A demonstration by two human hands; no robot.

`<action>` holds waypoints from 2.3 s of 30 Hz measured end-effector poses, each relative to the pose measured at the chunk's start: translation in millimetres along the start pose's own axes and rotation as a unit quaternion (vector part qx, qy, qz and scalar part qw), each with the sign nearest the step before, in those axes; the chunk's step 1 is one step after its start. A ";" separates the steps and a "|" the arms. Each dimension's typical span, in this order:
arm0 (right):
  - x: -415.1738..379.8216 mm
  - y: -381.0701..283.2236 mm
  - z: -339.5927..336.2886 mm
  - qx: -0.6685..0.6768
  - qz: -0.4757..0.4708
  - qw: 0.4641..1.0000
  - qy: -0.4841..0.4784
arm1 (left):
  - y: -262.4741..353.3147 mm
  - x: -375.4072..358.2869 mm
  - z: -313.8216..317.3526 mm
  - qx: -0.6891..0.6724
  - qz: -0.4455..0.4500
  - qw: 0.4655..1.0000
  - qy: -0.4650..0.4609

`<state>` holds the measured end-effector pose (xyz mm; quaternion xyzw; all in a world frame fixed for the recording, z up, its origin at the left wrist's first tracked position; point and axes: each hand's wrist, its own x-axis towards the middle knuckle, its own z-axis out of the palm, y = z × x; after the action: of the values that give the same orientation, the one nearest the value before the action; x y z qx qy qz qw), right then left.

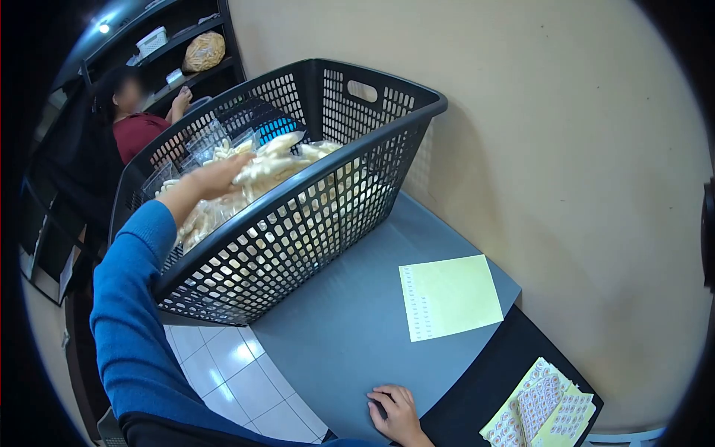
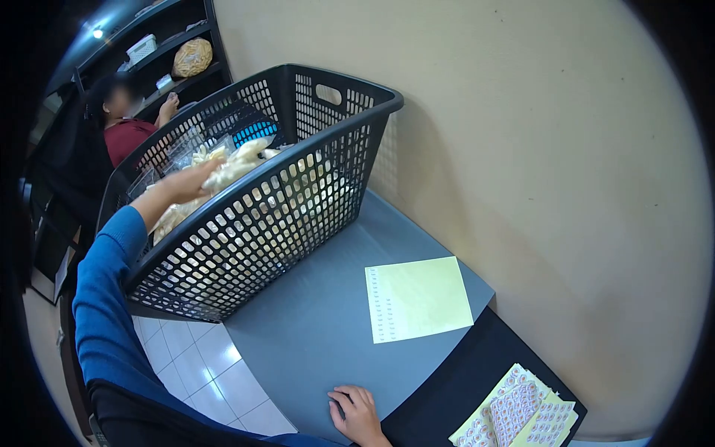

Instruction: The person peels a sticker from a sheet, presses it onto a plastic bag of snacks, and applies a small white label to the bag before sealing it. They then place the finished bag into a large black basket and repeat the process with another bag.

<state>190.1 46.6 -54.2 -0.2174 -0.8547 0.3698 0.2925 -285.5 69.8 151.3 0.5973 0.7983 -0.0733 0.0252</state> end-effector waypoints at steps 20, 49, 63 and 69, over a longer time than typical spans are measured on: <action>22.1 4.4 -55.0 0.120 0.017 0.991 0.048 | 170.9 -57.7 -165.8 0.003 0.139 0.935 0.327; -54.3 169.3 -146.4 0.085 0.242 0.718 0.647 | 304.0 -70.6 159.4 -0.065 0.056 0.995 0.048; -147.5 110.7 -138.5 -0.364 0.332 0.689 0.532 | 347.2 -82.9 137.4 -0.093 -0.059 0.993 0.041; -80.0 65.8 -134.1 -0.314 0.185 0.800 0.477 | 309.5 -145.9 100.1 -0.229 0.184 0.939 0.180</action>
<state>347.6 108.9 -56.8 -0.6002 -0.6196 -0.0225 0.5053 47.7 1.8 44.2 0.7146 0.6611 0.2266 0.0300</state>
